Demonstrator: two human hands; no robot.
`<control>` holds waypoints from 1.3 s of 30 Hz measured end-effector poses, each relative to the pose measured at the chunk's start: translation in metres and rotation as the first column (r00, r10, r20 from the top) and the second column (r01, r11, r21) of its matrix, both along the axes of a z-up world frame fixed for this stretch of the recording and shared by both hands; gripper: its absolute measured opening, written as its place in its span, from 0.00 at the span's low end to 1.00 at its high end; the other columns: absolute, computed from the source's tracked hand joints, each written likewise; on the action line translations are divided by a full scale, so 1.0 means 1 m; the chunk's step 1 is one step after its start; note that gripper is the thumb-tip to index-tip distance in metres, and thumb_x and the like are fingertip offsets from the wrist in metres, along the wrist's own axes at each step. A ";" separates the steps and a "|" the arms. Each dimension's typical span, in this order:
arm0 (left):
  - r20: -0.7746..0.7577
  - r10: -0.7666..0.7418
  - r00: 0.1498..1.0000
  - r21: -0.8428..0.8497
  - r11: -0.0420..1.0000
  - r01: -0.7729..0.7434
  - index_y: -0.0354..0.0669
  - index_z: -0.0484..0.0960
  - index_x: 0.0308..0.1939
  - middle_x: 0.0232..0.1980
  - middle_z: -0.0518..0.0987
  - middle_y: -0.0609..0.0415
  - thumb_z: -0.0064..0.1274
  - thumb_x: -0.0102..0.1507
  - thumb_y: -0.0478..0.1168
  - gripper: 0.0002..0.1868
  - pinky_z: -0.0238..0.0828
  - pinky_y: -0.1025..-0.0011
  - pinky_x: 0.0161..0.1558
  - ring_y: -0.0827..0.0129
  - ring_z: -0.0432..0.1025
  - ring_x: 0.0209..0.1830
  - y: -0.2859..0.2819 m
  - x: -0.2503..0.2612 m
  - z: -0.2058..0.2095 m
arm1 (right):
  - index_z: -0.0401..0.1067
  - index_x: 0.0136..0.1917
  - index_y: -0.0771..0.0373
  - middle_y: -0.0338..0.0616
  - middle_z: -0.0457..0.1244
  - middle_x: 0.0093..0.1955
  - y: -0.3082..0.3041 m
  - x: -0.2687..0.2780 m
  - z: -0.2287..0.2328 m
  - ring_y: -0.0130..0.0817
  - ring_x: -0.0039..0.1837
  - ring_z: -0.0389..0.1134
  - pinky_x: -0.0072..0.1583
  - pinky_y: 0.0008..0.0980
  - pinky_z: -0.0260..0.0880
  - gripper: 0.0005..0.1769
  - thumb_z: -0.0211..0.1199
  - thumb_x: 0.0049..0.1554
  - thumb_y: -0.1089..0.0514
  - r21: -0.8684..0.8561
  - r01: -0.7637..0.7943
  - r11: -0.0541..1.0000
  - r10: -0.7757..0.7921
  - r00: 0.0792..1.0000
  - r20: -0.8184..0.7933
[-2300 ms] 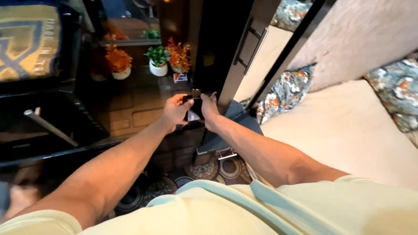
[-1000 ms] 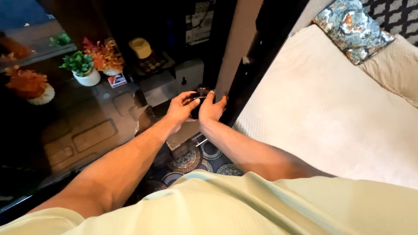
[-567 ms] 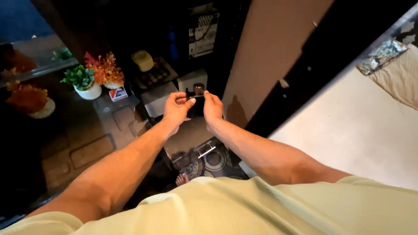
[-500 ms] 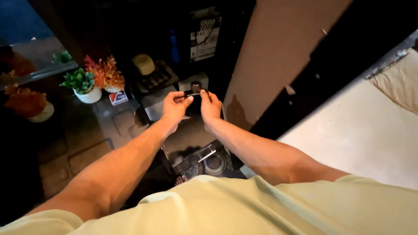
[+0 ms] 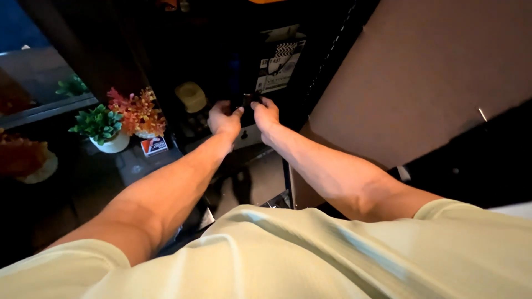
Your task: Putting away various personal items including a spray can, a product box, and a comb into a cabinet.
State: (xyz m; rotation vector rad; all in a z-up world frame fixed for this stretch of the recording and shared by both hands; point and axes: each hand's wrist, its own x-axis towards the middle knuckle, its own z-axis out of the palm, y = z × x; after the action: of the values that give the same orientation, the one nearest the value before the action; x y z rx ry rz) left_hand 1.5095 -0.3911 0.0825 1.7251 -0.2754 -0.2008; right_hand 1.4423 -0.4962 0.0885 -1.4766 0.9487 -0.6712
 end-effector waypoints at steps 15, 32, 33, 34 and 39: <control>0.225 -0.115 0.968 -0.190 0.969 0.159 0.42 0.75 0.55 0.50 0.79 0.50 0.68 0.53 0.30 0.28 0.73 0.61 0.56 0.59 0.75 0.53 -0.142 0.123 -0.206 | 0.72 0.58 0.52 0.37 0.66 0.54 -0.082 0.060 -0.054 0.34 0.58 0.61 0.57 0.37 0.63 0.20 0.58 0.51 0.59 0.312 -0.158 0.937 0.139 0.987 0.082; 0.241 -0.223 0.945 0.052 0.975 0.217 0.40 0.74 0.61 0.60 0.79 0.44 0.70 0.54 0.42 0.34 0.68 0.60 0.63 0.54 0.72 0.62 -0.124 0.125 -0.178 | 0.70 0.48 0.56 0.41 0.64 0.45 -0.083 0.058 -0.070 0.36 0.49 0.63 0.49 0.37 0.65 0.06 0.59 0.55 0.58 0.439 -0.197 0.877 0.101 0.968 0.231; 0.219 -0.246 0.944 0.261 0.947 0.187 0.41 0.75 0.60 0.60 0.79 0.42 0.70 0.54 0.47 0.34 0.69 0.60 0.62 0.53 0.73 0.61 -0.111 0.116 -0.154 | 0.72 0.49 0.57 0.43 0.65 0.45 -0.081 0.055 -0.074 0.38 0.48 0.63 0.47 0.38 0.63 0.07 0.60 0.57 0.56 0.431 -0.248 0.868 0.136 0.952 0.273; 0.221 -0.248 0.943 0.263 0.946 0.187 0.41 0.75 0.60 0.60 0.79 0.42 0.70 0.54 0.47 0.34 0.69 0.60 0.62 0.53 0.73 0.61 -0.103 0.107 -0.143 | 0.72 0.49 0.57 0.43 0.65 0.45 -0.067 0.047 -0.054 0.38 0.48 0.63 0.47 0.38 0.63 0.07 0.60 0.57 0.56 0.432 -0.248 0.867 0.134 0.952 0.276; -0.033 -0.181 0.983 0.318 0.930 0.182 0.44 0.87 0.46 0.46 0.85 0.44 0.61 0.60 0.50 0.17 0.75 0.59 0.53 0.53 0.80 0.50 -0.044 0.021 -0.051 | 0.73 0.50 0.59 0.38 0.67 0.45 -0.029 0.007 -0.036 0.33 0.48 0.66 0.51 0.39 0.69 0.13 0.62 0.58 0.49 0.465 -0.125 0.876 0.098 0.992 0.082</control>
State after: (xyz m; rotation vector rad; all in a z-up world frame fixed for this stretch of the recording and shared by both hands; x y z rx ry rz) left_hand 1.5301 -0.4355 0.0313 2.0209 -0.4194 -0.4025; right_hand 1.4497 -0.5249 0.0529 -1.0629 0.8976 -0.3589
